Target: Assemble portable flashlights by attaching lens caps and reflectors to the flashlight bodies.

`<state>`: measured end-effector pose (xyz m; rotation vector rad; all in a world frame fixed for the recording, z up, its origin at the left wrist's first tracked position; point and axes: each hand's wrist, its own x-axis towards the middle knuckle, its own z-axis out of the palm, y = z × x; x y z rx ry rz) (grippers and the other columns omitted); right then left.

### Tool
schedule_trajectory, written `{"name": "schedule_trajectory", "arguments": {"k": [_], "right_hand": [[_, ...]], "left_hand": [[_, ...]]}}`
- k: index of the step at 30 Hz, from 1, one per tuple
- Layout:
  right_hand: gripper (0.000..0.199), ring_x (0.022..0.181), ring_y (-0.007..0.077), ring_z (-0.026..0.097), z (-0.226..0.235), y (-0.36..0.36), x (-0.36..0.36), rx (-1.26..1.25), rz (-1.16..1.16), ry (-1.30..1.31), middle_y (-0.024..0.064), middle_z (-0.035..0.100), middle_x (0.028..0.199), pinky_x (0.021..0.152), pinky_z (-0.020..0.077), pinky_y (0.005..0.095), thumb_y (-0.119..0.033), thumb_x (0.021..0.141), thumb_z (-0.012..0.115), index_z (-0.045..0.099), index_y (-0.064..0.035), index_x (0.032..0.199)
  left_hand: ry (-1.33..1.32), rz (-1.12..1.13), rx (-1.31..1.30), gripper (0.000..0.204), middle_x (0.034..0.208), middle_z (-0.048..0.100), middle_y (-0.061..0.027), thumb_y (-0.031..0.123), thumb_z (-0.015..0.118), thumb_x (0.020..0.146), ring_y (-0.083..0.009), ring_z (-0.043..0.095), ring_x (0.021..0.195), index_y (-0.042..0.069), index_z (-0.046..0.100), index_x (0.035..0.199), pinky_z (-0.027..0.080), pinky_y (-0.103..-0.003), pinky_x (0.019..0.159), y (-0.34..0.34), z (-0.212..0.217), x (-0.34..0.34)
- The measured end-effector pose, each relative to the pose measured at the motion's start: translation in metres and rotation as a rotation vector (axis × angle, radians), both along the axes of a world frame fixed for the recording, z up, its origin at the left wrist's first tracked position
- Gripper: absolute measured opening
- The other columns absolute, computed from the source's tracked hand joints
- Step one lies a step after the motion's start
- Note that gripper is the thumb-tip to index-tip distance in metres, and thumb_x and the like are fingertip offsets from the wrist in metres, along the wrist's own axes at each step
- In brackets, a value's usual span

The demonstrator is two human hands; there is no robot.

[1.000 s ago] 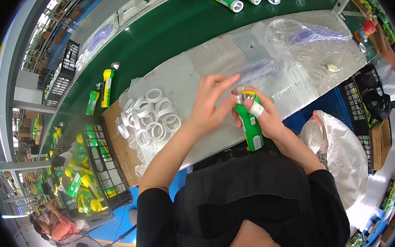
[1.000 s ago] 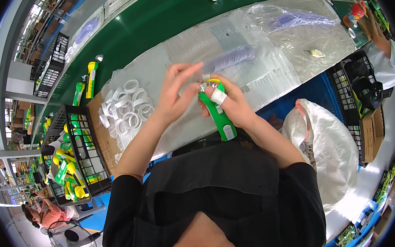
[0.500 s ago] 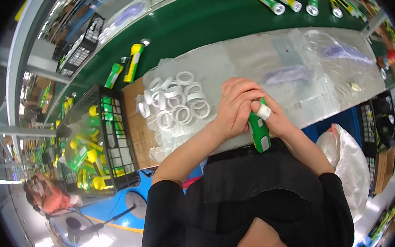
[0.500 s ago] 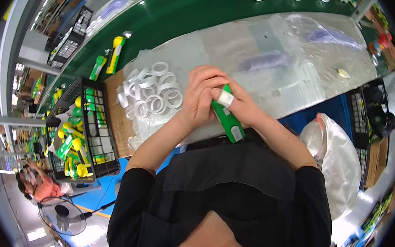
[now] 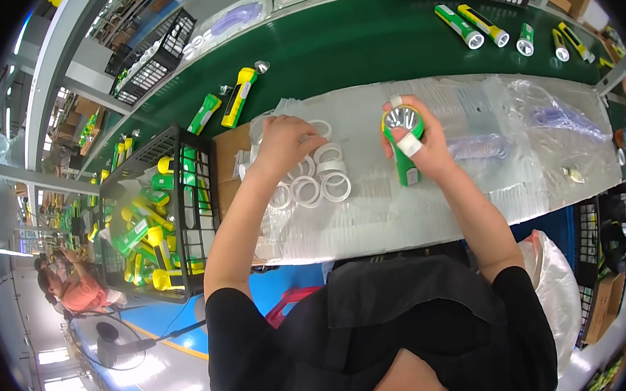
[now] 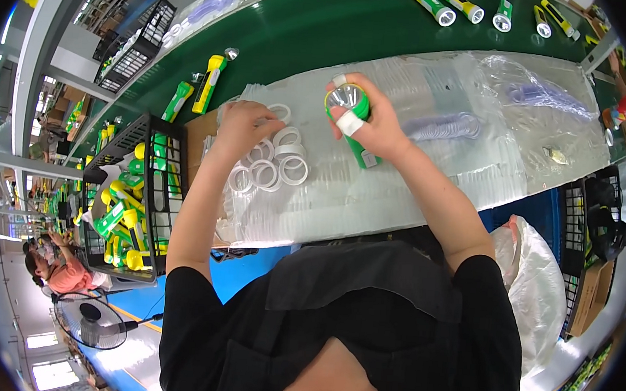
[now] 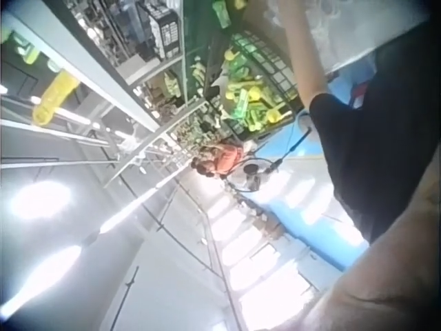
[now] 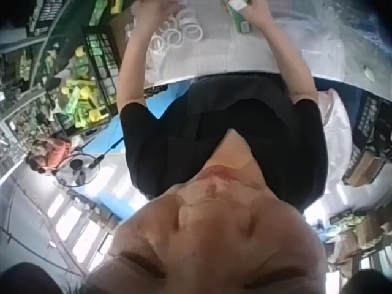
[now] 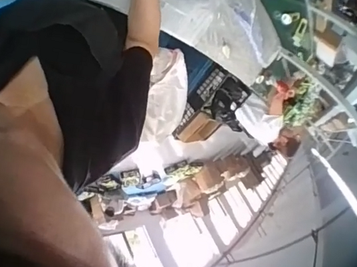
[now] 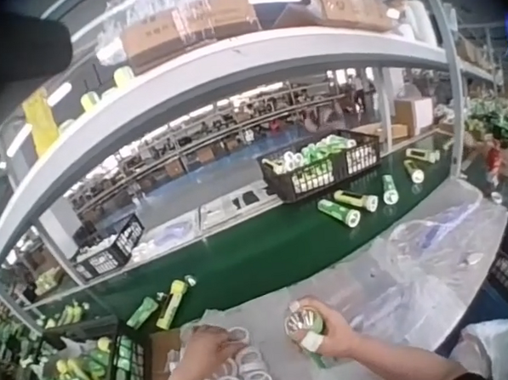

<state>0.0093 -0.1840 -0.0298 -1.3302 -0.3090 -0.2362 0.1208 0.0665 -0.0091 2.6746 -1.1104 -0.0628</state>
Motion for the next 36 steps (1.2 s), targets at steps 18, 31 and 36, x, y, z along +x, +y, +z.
{"name": "schedule_trajectory", "arguments": {"k": [18, 31, 36], "right_hand": [[0.048, 0.085, 0.0176, 0.064, -0.003, -0.019, 0.002, 0.008, 0.150, -0.013, 0.0072, 0.060, 0.107, 0.073, 0.0541, 0.0313, -0.034, 0.093, 0.064, 0.048, -0.0062, 0.129], [0.038, 0.088, 0.0274, 0.063, 0.073, -0.086, -0.029, -0.974, -0.135, -0.461, 0.0101, 0.063, 0.100, 0.074, 0.0515, 0.0358, -0.017, 0.072, 0.079, 0.063, -0.0043, 0.104], [0.035, 0.079, 0.0255, 0.058, 0.126, -0.079, -0.032, -1.258, 0.084, -0.237, 0.0084, 0.055, 0.091, 0.067, 0.0489, 0.0367, -0.013, 0.071, 0.073, 0.061, -0.0034, 0.101]], "left_hand": [[-0.294, -0.235, -0.687, 0.027, 0.098, 0.061, -0.0036, 0.028, 0.082, 0.071, -0.0237, 0.056, 0.094, 0.014, 0.076, 0.093, 0.040, -0.038, 0.083, -0.080, 0.044, -0.069], [-0.216, -0.363, -0.620, 0.039, 0.100, 0.063, -0.0030, 0.028, 0.085, 0.068, -0.0270, 0.056, 0.100, 0.017, 0.069, 0.101, 0.037, -0.043, 0.090, -0.104, 0.049, -0.082], [-0.069, -0.364, -0.722, 0.042, 0.100, 0.067, -0.0068, 0.020, 0.085, 0.068, -0.0285, 0.063, 0.095, 0.012, 0.059, 0.100, 0.045, -0.042, 0.085, -0.130, 0.027, -0.086]]}}
